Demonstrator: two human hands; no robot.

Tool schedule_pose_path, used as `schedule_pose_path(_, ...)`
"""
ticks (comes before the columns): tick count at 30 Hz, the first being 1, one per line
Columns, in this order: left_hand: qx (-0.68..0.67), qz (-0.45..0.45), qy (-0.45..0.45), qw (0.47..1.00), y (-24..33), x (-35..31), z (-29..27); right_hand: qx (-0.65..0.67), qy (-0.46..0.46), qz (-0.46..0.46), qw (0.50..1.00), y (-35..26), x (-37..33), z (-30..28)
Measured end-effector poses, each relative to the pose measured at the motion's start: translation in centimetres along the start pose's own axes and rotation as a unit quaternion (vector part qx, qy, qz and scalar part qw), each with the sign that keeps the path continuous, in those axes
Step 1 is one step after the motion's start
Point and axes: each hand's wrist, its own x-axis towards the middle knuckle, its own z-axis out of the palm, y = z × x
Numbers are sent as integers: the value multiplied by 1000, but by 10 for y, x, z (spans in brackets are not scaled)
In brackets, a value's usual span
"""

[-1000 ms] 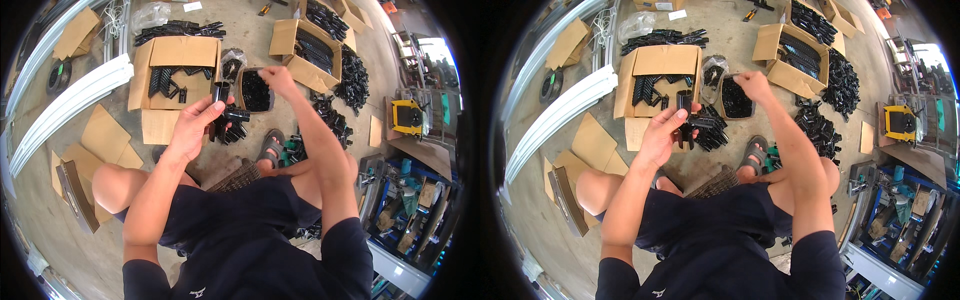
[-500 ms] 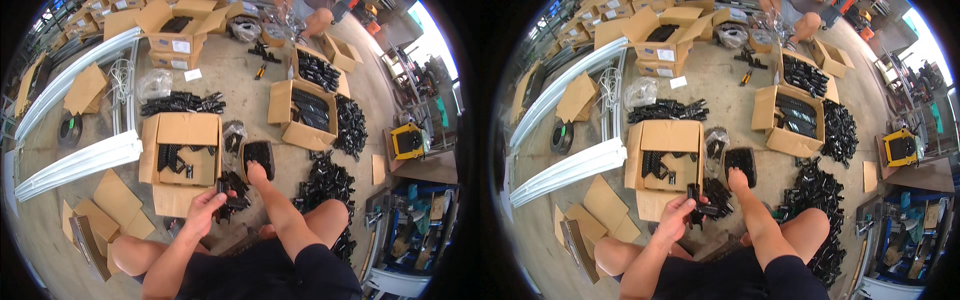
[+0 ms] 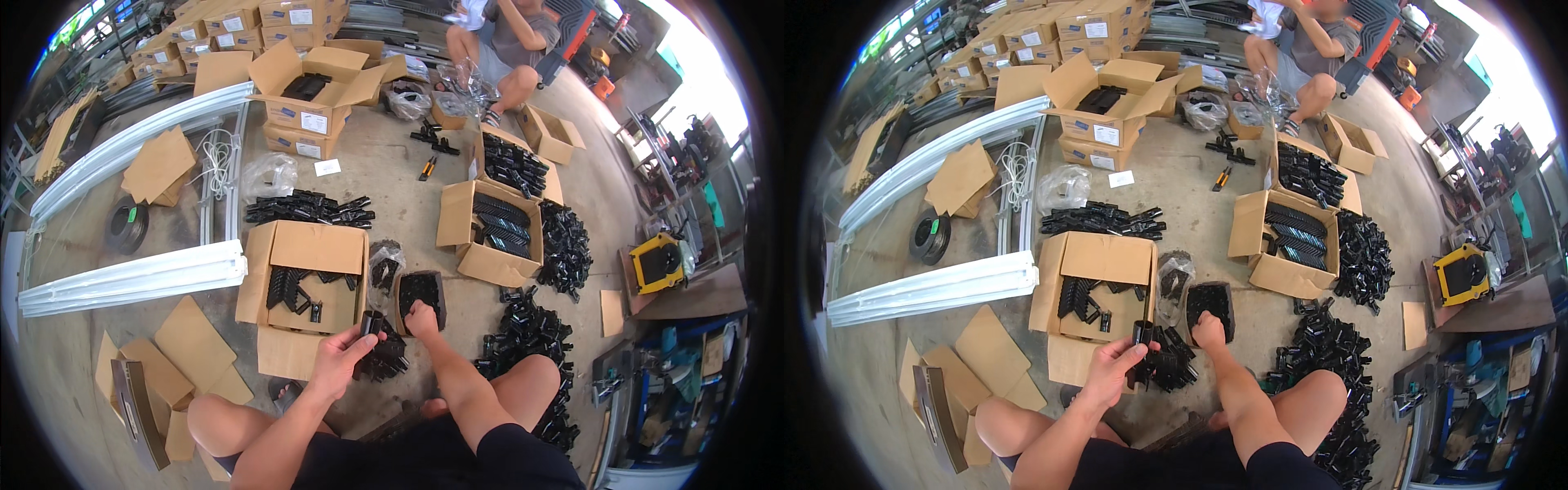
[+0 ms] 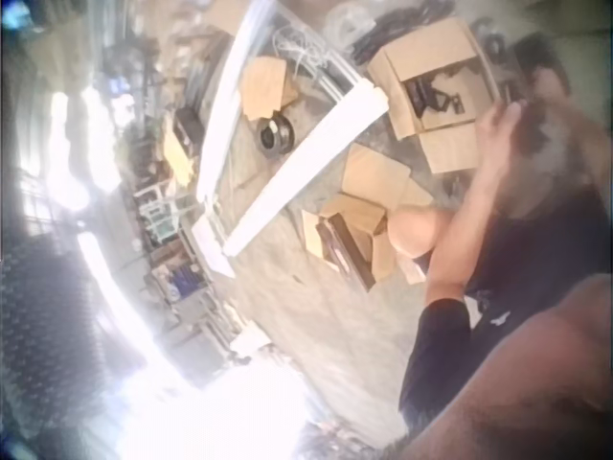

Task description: The person sits on the floor and repeatedly picks up small black plastic components from a cardboard box. They connect two pieces together by hand, inspect the assembly, and place the finished unit into a separate box. The process is repeated continuously throughout the clip.

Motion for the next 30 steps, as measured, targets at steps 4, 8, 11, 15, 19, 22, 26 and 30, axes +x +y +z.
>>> schedule_pose_path(4, 255, 109, 13, 961, 14, 1, 4, 112, 103, -72, 986, -6, 5, -37)
schedule_pose_path(8, 515, 240, 104, 816, 26, -12, 0, 156, 38, -79, 984, -88, 10, -109)
schedule_pose_path(11, 549, 307, 127, 767, 25, -20, -2, 261, 3, -121, 958, -162, -28, -181)
schedule_pose_path(15, 569, 317, 107, 752, 17, -25, 3, 248, 5, -222, 943, -208, -106, -232)
schedule_pose_path(19, 620, 277, 104, 727, 15, -34, 6, 268, 37, -314, 910, -209, -141, -210)
schedule_pose_path(22, 631, 282, 122, 712, 6, -35, 3, 184, 59, -392, 899, -214, -153, -194)
schedule_pose_path(26, 651, 271, 125, 698, 3, -33, 6, 111, 82, -480, 866, -210, -147, -181)
schedule_pose_path(30, 653, 284, 126, 691, 1, -30, 7, 91, 92, -515, 847, -206, -141, -172)
